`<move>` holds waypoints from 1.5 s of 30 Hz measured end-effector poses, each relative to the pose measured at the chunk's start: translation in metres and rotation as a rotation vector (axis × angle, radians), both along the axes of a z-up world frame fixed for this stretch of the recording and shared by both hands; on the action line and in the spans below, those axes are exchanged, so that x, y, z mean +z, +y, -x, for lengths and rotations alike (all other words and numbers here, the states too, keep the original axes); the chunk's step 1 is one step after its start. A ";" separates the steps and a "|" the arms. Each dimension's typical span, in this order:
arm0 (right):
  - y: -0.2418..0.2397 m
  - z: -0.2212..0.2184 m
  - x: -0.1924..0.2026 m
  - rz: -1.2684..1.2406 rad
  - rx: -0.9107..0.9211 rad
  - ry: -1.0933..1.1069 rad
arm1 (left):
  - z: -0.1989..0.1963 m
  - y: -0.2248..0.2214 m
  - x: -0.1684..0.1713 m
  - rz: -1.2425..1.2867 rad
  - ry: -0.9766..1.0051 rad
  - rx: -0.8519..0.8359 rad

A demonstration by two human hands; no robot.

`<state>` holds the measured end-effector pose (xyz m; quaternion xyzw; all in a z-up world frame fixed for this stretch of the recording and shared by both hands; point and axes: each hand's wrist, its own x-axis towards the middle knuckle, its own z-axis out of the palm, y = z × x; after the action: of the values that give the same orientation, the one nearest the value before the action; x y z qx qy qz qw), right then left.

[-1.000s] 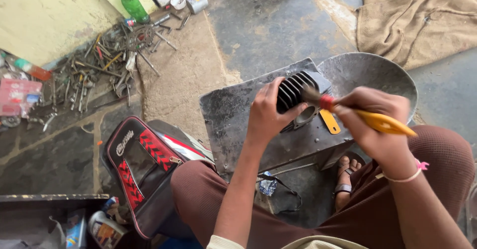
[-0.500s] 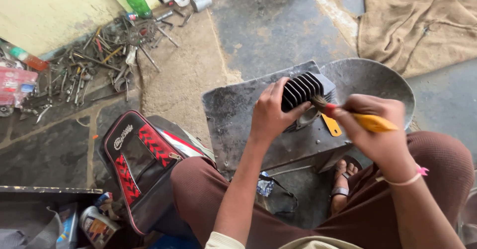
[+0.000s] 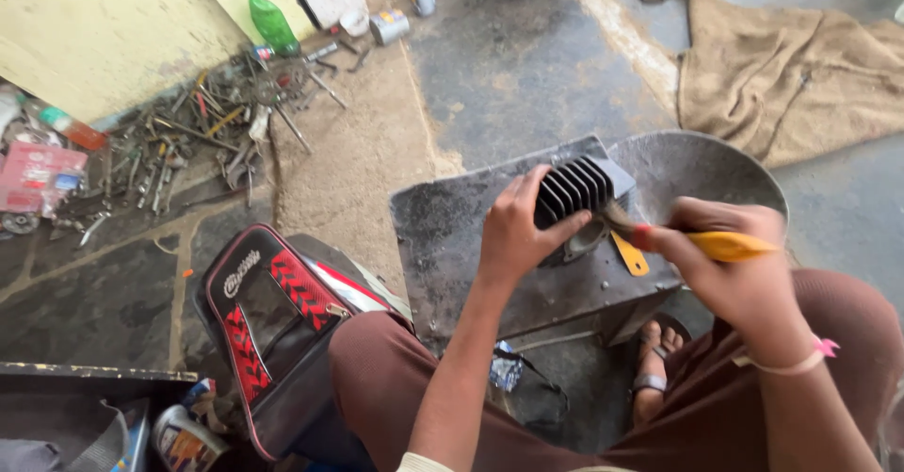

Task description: Cleaning a motorcycle engine cylinder using a wire brush and a scraper to remove dirt and carbon.

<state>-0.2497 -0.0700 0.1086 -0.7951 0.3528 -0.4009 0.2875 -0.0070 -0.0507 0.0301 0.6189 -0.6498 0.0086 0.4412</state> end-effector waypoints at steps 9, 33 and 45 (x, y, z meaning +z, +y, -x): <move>-0.006 -0.023 0.001 0.194 -0.011 -0.127 | 0.002 0.000 0.005 -0.038 0.037 -0.011; -0.019 0.000 -0.003 -0.132 0.086 0.091 | 0.000 -0.002 -0.004 -0.039 -0.008 0.004; -0.018 0.013 -0.003 -0.004 0.037 -0.212 | 0.002 -0.002 -0.003 -0.022 -0.002 0.012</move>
<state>-0.2629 -0.0879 0.1057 -0.7540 0.3067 -0.4766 0.3321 -0.0086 -0.0525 0.0275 0.6274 -0.6468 0.0048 0.4335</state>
